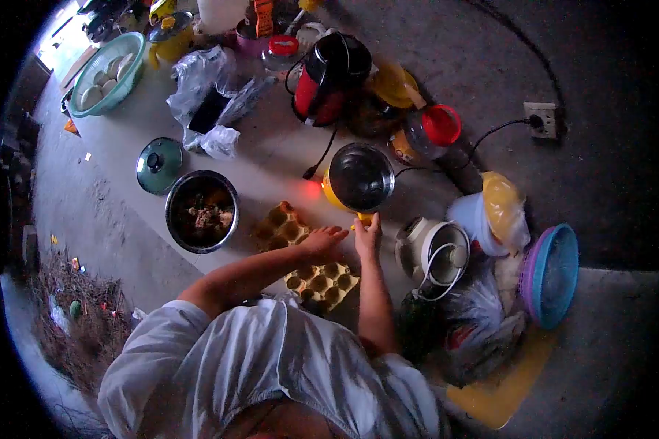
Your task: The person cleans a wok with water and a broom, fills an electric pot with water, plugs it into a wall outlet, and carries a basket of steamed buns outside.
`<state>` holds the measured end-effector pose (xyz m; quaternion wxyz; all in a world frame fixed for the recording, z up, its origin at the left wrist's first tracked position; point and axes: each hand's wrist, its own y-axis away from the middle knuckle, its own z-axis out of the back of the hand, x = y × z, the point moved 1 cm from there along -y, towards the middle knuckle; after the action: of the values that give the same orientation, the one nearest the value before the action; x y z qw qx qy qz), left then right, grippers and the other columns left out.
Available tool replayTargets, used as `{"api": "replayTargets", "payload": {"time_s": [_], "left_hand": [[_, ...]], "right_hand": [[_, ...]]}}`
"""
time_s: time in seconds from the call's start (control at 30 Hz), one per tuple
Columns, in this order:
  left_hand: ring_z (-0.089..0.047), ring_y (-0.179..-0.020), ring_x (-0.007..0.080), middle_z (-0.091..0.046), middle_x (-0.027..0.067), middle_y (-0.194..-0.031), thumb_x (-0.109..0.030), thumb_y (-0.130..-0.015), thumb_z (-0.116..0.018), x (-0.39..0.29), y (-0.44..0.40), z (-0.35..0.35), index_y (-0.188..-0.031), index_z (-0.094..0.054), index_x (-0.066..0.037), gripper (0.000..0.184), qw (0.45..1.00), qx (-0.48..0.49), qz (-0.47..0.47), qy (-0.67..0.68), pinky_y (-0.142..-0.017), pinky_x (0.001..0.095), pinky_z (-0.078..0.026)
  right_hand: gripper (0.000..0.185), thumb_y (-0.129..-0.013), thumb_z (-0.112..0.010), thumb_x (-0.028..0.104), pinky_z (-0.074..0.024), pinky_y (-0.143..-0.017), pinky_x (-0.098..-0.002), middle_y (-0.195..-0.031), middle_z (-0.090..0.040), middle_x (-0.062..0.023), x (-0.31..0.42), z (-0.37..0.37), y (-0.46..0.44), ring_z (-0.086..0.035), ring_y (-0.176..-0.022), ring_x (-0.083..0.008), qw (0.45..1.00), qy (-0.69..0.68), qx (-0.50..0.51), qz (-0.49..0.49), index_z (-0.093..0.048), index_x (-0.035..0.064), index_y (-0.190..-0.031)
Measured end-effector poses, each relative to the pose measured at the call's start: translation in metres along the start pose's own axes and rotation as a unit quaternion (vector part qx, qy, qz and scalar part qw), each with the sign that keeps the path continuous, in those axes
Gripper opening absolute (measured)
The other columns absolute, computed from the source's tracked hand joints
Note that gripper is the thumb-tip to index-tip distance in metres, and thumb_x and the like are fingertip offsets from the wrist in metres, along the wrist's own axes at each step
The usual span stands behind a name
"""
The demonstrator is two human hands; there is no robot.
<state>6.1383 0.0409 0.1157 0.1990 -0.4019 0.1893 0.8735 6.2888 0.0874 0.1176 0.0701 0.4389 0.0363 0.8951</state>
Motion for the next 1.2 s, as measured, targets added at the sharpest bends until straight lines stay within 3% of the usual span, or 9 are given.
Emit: {"api": "replayTargets", "payload": {"time_s": [0.2,0.27,0.33,0.4,0.47,0.6,0.73,0.8,1.2], "left_hand": [[-0.048,-0.097,0.0310,-0.050,0.0145,-0.106,-0.032,-0.069,-0.058,0.032,0.041,0.002,-0.105,-0.051,-0.008,0.043,0.993,-0.104,-0.060,0.022,-0.081,0.0383,-0.040],[-0.050,-0.091,0.0319,-0.053,0.0156,-0.098,-0.023,-0.075,-0.055,0.023,0.072,0.030,-0.107,-0.048,-0.008,0.036,0.996,-0.017,-0.025,0.089,-0.078,0.0389,-0.041],[-0.052,-0.083,0.0311,-0.055,0.0152,-0.086,-0.019,-0.076,-0.054,0.027,0.107,0.044,-0.098,-0.051,-0.006,0.026,0.994,-0.014,0.025,0.106,-0.073,0.0369,-0.043],[-0.054,-0.078,0.0292,-0.056,0.0142,-0.084,-0.015,-0.077,-0.052,0.040,0.141,0.048,-0.092,-0.053,-0.004,0.018,0.984,-0.066,-0.087,0.144,-0.069,0.0341,-0.044],[-0.056,-0.078,0.0233,-0.057,0.0117,-0.087,-0.015,-0.080,-0.050,0.035,0.177,0.063,-0.091,-0.054,-0.002,0.017,0.995,-0.047,0.003,0.092,-0.069,0.0319,-0.045],[-0.055,-0.078,0.0139,-0.059,0.0070,-0.088,-0.023,-0.083,-0.051,0.039,0.243,0.069,-0.096,-0.054,-0.002,0.025,0.938,-0.129,0.113,0.302,-0.069,0.0271,-0.045],[-0.057,-0.081,0.0195,-0.060,0.0106,-0.088,-0.022,-0.083,-0.050,0.058,0.291,0.063,-0.097,-0.054,-0.001,0.026,0.898,-0.147,0.240,0.338,-0.073,0.0291,-0.044],[-0.055,-0.072,0.0130,-0.059,0.0061,-0.083,-0.023,-0.084,-0.048,0.067,0.309,0.063,-0.097,-0.053,-0.002,0.025,0.897,-0.164,0.242,0.330,-0.063,0.0269,-0.046],[-0.057,-0.075,0.0222,-0.059,0.0120,-0.089,-0.023,-0.082,-0.050,0.168,0.405,0.158,-0.098,-0.053,-0.004,0.025,0.907,-0.185,0.157,0.344,-0.068,0.0321,-0.044]], "right_hand": [[0.063,-0.072,-0.060,0.026,-0.0382,-0.082,-0.0343,-0.107,-0.049,-0.0186,-0.026,0.014,-0.012,-0.049,-0.098,-0.0282,0.999,0.005,0.041,-0.007,-0.031,0.0003,-0.122],[0.067,-0.072,-0.062,0.025,-0.0362,-0.085,-0.0349,-0.114,-0.044,-0.0182,-0.019,0.017,-0.003,-0.045,-0.103,-0.0270,0.994,0.093,0.040,-0.030,-0.028,0.0014,-0.125],[0.070,-0.071,-0.063,0.025,-0.0342,-0.087,-0.0355,-0.118,-0.040,-0.0173,-0.062,0.004,-0.003,-0.041,-0.107,-0.0268,0.995,-0.053,-0.072,0.036,-0.026,0.0037,-0.126],[0.070,-0.071,-0.063,0.027,-0.0335,-0.087,-0.0366,-0.116,-0.040,-0.0161,-0.028,0.012,0.034,-0.041,-0.106,-0.0270,0.998,-0.004,-0.069,0.005,-0.026,0.0055,-0.127],[0.068,-0.072,-0.063,0.026,-0.0339,-0.086,-0.0365,-0.113,-0.042,-0.0162,-0.053,-0.001,0.047,-0.042,-0.103,-0.0273,0.993,0.000,-0.114,0.032,-0.027,0.0059,-0.126],[0.049,-0.072,-0.062,0.024,-0.0362,-0.082,-0.0356,-0.104,-0.047,-0.0152,-0.029,0.001,0.056,-0.045,-0.098,-0.0278,0.972,0.118,-0.193,0.067,-0.042,0.0034,-0.112],[0.022,-0.077,-0.055,0.020,-0.0414,-0.066,-0.0320,-0.079,-0.057,-0.0114,0.046,-0.021,0.051,-0.054,-0.074,-0.0234,0.985,0.025,-0.141,0.093,-0.054,0.0003,-0.086],[0.021,-0.079,-0.054,0.020,-0.0421,-0.061,-0.0311,-0.073,-0.058,-0.0110,0.063,-0.053,0.049,-0.054,-0.065,-0.0218,0.981,-0.039,-0.086,0.168,-0.054,-0.0007,-0.082],[0.003,-0.068,-0.058,0.004,-0.0424,-0.060,-0.0329,-0.069,-0.054,-0.0101,0.273,-0.257,0.212,-0.053,-0.067,-0.0260,0.891,-0.025,0.180,0.416,-0.055,0.0031,-0.069]]}}
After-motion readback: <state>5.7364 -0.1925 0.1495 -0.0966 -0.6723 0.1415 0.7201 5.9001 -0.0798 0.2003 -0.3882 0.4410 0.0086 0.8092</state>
